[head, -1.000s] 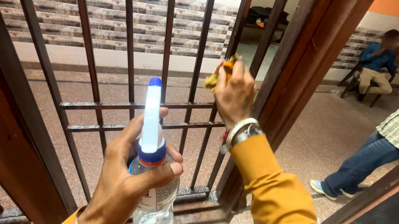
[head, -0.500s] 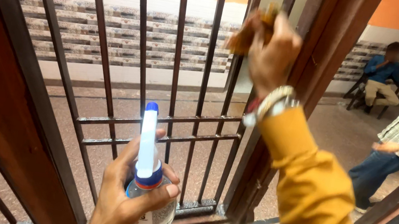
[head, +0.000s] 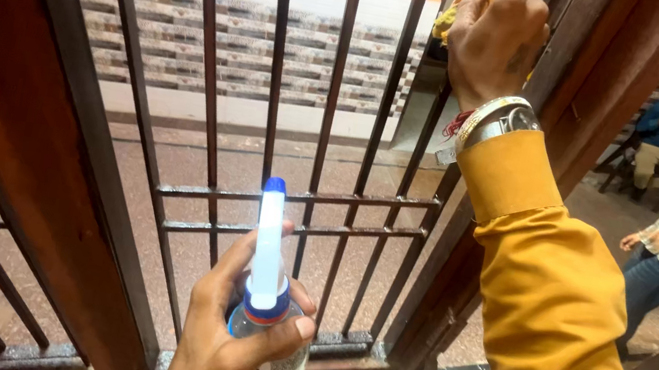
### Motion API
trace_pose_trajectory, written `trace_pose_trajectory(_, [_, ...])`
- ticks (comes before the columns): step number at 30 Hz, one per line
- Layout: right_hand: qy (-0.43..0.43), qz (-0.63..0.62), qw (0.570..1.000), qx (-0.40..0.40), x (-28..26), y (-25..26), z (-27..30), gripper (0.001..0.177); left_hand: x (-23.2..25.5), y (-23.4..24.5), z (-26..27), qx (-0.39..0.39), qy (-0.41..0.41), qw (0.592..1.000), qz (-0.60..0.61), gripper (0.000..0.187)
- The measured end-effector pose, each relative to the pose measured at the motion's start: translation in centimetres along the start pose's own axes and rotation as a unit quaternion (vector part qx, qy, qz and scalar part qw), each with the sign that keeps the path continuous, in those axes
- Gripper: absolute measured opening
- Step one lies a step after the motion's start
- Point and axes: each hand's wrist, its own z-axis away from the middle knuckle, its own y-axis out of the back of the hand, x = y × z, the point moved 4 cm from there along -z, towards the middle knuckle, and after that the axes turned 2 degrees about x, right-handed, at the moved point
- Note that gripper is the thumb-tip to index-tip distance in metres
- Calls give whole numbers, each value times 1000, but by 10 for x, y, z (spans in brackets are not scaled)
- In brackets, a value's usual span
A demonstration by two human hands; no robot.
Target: The person sprays a clear liquid from a spray bottle onto a metal railing and wipes it with a yellow cloth. The person repeatedly sprays and wipes different sections of the railing throughout the clip.
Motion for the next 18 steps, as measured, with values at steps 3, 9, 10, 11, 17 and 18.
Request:
trace_pose_trajectory(3, [-16,-14,1000,4,-1,-6,18,12,-6,-3,-1,-29,-27,999,23,97])
trace_pose_trajectory(9, [-94,-36,992,-73,-12,3,71,13,2,-9,5,-51,-36,997,48,96])
trace_pose_trajectory(10, [-100,-26,991,-86,-15,6,81,14,4,-10,8,-54,-41,997,45,95])
trace_pose_trajectory(11, [-118,-25,987,-107,-15,7,90,15,6,-13,8,-60,-50,996,39,95])
trace_pose_trajectory(17, [-197,-73,964,-164,-23,11,160,17,12,-21,14,-45,-36,998,25,92])
trace_pose_trajectory(18, [-211,-65,960,-174,-24,10,170,17,10,-22,14,-46,-29,998,27,92])
